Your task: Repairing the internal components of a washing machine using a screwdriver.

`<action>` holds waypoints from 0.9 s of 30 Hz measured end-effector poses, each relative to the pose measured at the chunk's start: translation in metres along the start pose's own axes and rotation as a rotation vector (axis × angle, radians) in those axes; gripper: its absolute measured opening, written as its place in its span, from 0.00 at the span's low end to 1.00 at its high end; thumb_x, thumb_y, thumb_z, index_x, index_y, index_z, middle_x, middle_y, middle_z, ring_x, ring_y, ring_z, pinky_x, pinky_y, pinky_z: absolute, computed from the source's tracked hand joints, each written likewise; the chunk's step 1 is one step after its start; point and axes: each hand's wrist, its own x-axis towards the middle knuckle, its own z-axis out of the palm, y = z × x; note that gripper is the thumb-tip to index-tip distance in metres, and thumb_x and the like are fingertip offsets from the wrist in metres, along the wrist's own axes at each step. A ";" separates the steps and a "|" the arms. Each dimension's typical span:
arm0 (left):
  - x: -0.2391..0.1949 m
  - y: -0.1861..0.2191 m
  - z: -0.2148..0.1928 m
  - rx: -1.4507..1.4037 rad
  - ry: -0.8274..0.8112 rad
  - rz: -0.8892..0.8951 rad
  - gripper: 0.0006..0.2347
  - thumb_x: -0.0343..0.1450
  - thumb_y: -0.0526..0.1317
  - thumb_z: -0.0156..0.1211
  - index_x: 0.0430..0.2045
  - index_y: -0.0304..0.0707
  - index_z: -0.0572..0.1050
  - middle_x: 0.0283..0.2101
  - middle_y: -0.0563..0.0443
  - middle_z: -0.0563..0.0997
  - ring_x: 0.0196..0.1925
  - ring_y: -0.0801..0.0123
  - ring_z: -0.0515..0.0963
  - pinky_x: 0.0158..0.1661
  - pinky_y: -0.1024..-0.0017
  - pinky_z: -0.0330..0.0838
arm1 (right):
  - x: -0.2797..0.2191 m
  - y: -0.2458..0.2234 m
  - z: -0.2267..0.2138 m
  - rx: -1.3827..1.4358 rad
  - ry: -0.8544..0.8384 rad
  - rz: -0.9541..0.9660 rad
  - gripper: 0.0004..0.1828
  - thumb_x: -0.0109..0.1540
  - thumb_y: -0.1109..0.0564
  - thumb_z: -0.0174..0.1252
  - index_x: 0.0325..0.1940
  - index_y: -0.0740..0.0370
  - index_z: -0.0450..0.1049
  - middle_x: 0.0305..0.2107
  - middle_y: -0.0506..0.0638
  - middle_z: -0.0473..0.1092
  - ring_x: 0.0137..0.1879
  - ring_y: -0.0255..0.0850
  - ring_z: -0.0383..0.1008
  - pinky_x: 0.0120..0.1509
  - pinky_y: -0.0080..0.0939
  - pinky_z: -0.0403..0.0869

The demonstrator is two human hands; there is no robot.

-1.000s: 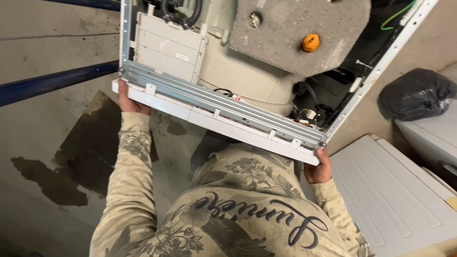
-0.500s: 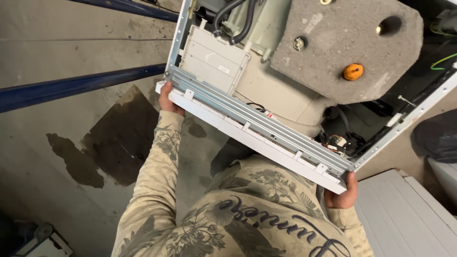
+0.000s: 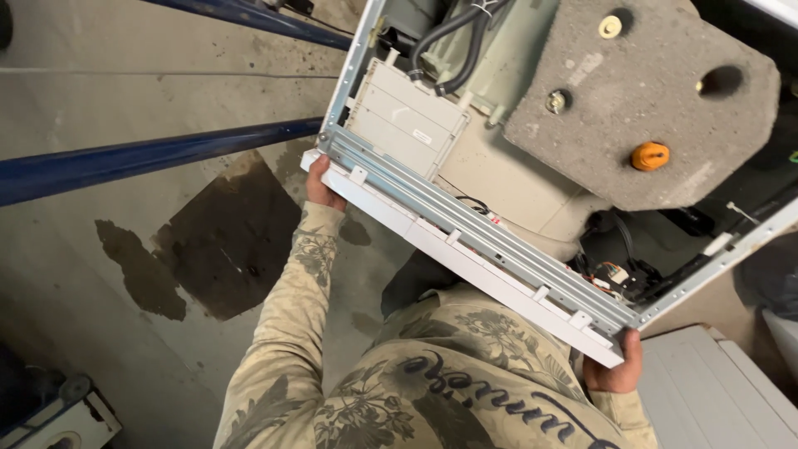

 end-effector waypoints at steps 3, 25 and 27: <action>0.006 -0.007 -0.010 -0.028 -0.013 0.005 0.29 0.68 0.45 0.63 0.63 0.33 0.64 0.59 0.41 0.75 0.62 0.51 0.75 0.65 0.56 0.68 | 0.000 0.002 -0.002 0.011 -0.016 -0.014 0.37 0.70 0.37 0.50 0.74 0.65 0.62 0.65 0.54 0.67 0.71 0.50 0.66 0.80 0.54 0.60; -0.046 0.016 0.064 0.173 -0.071 0.114 0.34 0.65 0.33 0.66 0.68 0.30 0.58 0.60 0.42 0.73 0.62 0.56 0.74 0.62 0.60 0.70 | -0.001 -0.001 -0.046 -0.072 0.042 0.089 0.33 0.63 0.55 0.58 0.69 0.74 0.61 0.64 0.61 0.69 0.71 0.55 0.70 0.80 0.59 0.63; -0.043 0.015 0.056 0.176 -0.078 0.076 0.34 0.66 0.33 0.67 0.68 0.30 0.58 0.60 0.43 0.72 0.63 0.56 0.73 0.63 0.60 0.69 | 0.001 0.000 -0.057 -0.064 0.030 0.095 0.32 0.64 0.54 0.58 0.68 0.74 0.61 0.61 0.62 0.69 0.69 0.55 0.70 0.79 0.58 0.63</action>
